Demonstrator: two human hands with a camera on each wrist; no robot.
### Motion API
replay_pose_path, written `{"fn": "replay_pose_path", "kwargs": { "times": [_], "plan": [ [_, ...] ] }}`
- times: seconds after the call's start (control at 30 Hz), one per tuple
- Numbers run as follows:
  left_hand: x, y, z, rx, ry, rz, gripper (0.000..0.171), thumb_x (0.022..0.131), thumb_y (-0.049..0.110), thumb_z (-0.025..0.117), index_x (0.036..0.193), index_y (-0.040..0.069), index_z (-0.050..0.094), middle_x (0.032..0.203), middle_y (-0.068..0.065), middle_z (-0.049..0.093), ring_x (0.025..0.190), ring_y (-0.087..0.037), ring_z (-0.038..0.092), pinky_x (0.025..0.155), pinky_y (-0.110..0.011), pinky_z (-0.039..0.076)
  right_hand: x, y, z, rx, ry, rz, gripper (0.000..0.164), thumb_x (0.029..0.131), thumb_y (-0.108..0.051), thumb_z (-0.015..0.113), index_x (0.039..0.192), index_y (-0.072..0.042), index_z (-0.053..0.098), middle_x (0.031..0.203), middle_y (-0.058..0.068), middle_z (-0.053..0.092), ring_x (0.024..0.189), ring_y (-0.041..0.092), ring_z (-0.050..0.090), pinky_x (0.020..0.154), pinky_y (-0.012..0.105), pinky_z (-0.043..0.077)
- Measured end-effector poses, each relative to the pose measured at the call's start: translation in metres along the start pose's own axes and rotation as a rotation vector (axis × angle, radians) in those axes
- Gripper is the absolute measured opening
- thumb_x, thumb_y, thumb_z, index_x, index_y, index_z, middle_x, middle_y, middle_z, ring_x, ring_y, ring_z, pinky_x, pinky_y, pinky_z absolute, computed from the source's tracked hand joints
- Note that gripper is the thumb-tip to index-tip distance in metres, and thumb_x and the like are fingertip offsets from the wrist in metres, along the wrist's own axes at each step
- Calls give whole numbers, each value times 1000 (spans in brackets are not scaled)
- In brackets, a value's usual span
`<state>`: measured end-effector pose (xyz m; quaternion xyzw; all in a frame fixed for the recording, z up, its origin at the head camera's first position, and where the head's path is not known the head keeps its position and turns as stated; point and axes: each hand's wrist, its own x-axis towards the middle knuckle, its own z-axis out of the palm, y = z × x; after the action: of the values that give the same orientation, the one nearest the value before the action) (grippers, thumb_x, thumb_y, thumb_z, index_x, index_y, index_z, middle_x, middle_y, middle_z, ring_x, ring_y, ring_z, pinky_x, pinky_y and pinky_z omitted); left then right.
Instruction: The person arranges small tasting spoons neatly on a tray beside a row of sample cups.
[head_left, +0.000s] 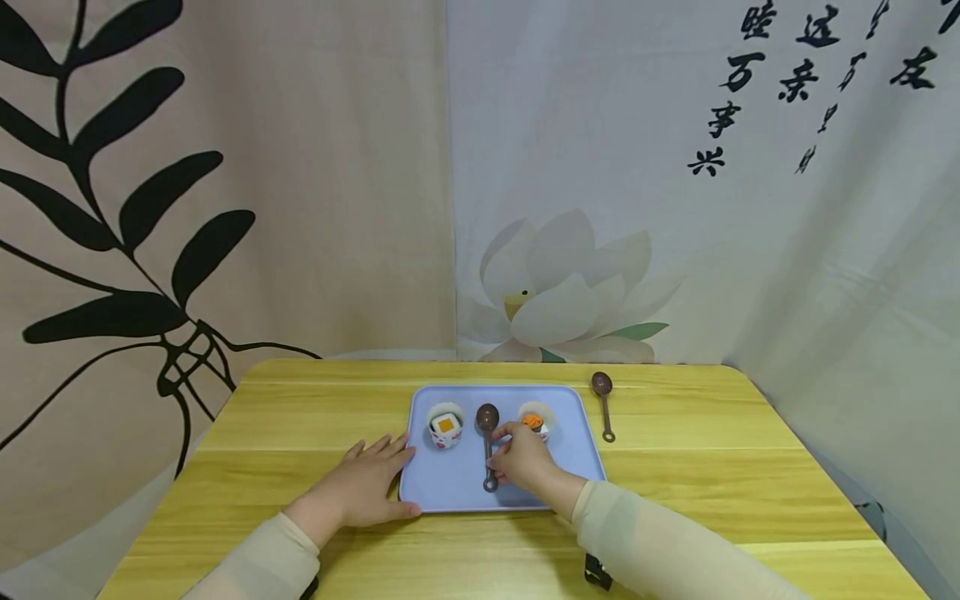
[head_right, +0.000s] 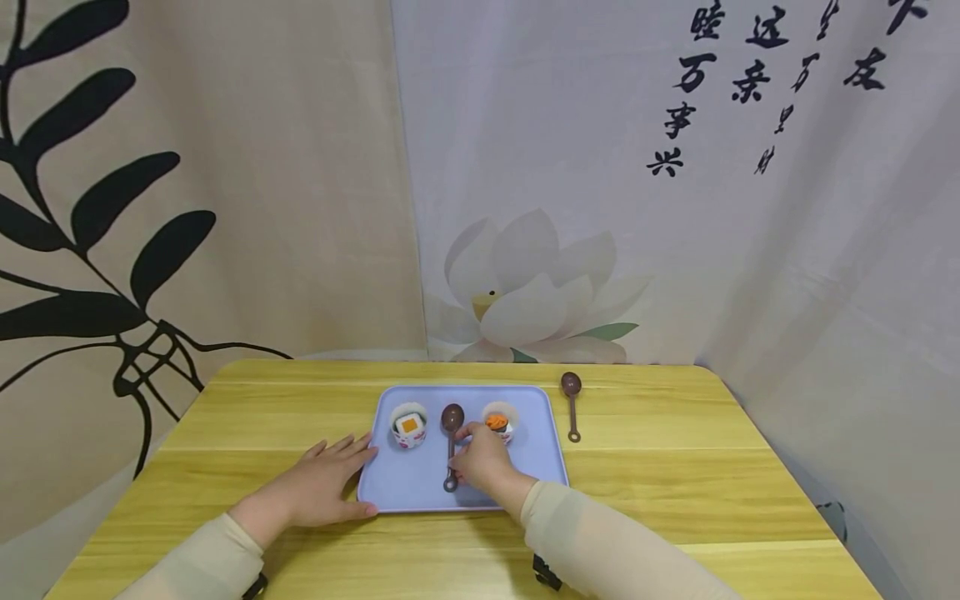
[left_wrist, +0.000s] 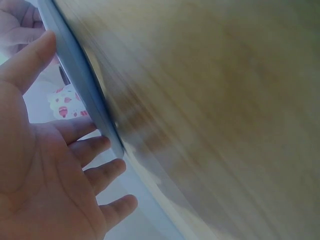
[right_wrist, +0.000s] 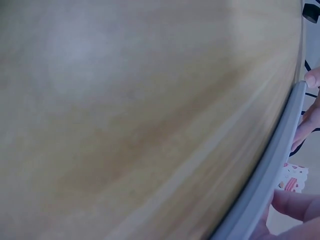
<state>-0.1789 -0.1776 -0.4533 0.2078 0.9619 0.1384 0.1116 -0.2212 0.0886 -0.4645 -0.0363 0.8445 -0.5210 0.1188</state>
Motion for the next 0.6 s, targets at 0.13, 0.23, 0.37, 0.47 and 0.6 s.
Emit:
{"fn": "replay_pose_path", "kwargs": {
  "times": [0.13, 0.23, 0.37, 0.47, 0.6],
  "plan": [
    [0, 0, 0, 0, 2, 5, 95, 82, 68, 68, 150, 4, 46, 161, -14, 32, 147, -40, 27, 115, -66, 17, -1, 1, 0, 1, -3, -5, 32, 83, 11, 70, 113, 5, 58, 70, 8, 61, 54, 16, 63, 53, 34, 59],
    [1, 0, 1, 8, 3, 5, 95, 82, 68, 67, 150, 5, 46, 161, -13, 32, 147, -40, 27, 116, -65, 16, -1, 1, -1, 1, -5, -4, 32, 84, 10, 70, 113, 6, 58, 70, 8, 62, 54, 15, 63, 53, 34, 59],
    [2, -1, 2, 11, 5, 3, 95, 82, 68, 67, 150, 5, 45, 161, -13, 32, 147, -40, 27, 116, -65, 16, -1, 2, -2, -1, -5, -2, 31, 85, 9, 69, 114, 6, 58, 69, 8, 61, 53, 15, 61, 53, 33, 58],
    [3, -2, 3, 6, 5, -2, 95, 82, 68, 67, 150, 6, 45, 161, -12, 31, 148, -40, 26, 116, -65, 15, -1, 3, -2, -7, -6, 1, 30, 86, 9, 69, 114, 6, 59, 69, 7, 61, 52, 14, 60, 52, 33, 58],
    [4, -1, 3, 8, 2, -8, 95, 82, 68, 67, 151, 6, 45, 162, -12, 31, 148, -39, 26, 116, -65, 15, 0, 4, -2, -10, -5, -1, 30, 85, 9, 69, 114, 6, 59, 69, 6, 60, 52, 14, 60, 52, 33, 58]
  ]
}}
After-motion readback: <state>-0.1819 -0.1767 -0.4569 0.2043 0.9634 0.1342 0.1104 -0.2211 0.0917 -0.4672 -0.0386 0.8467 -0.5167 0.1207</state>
